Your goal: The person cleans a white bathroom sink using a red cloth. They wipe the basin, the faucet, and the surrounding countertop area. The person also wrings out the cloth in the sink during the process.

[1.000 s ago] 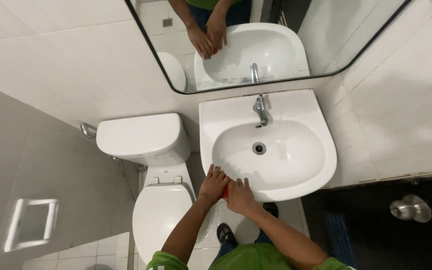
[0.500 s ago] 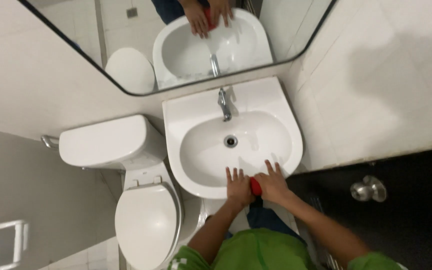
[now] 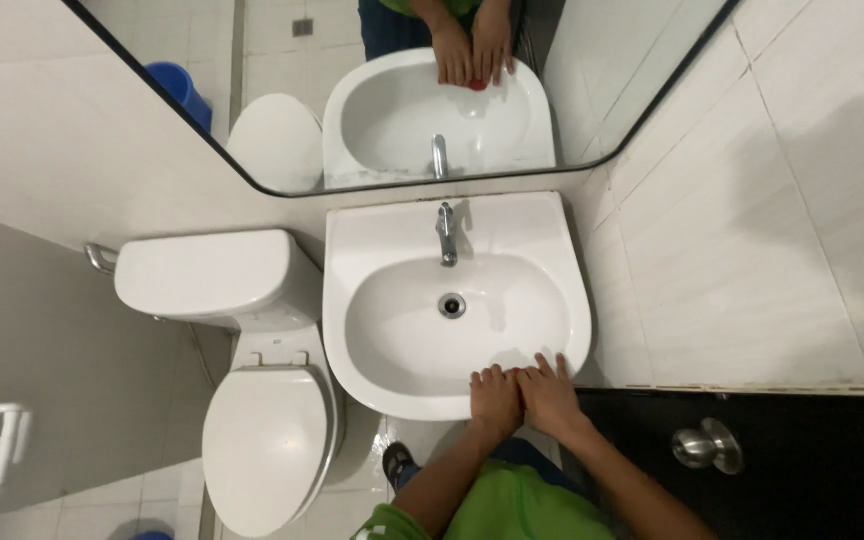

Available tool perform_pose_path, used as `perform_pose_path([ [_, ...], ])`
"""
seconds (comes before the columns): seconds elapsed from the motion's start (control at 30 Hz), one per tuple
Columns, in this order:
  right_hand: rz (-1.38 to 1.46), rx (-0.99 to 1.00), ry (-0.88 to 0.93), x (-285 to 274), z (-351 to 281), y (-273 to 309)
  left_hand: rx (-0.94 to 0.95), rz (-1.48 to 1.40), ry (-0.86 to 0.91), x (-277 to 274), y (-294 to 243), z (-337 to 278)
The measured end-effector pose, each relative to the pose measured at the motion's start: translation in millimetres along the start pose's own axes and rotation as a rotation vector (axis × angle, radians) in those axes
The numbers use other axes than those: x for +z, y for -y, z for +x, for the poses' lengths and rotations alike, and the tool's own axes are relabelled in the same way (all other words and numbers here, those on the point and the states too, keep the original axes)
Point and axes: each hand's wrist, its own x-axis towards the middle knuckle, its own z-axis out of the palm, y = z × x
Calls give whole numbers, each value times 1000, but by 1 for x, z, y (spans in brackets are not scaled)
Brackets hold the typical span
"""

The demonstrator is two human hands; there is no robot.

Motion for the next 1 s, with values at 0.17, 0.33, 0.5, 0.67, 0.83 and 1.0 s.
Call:
perform_pose_path([
  [0.17, -88, -94, 97, -9, 16, 7, -84, -14, -144, -8, 1, -34],
  [0.33, -38, -257, 111, 12, 33, 24, -55, 22, -732, 23, 39, -50],
  [0.5, 82, -382, -29, 26, 46, 72, -55, 98, -300, 6, 95, -80],
  [0.67, 129, -403, -22, 46, 82, 124, -54, 139, -254, -13, 160, -107],
  [0.83, 150, -405, -96, 9, 83, 180, -49, 278, 36, -53, 215, -118],
  [1.0, 307, -264, -37, -15, 87, 215, 41, 467, 71, -57, 251, -106],
])
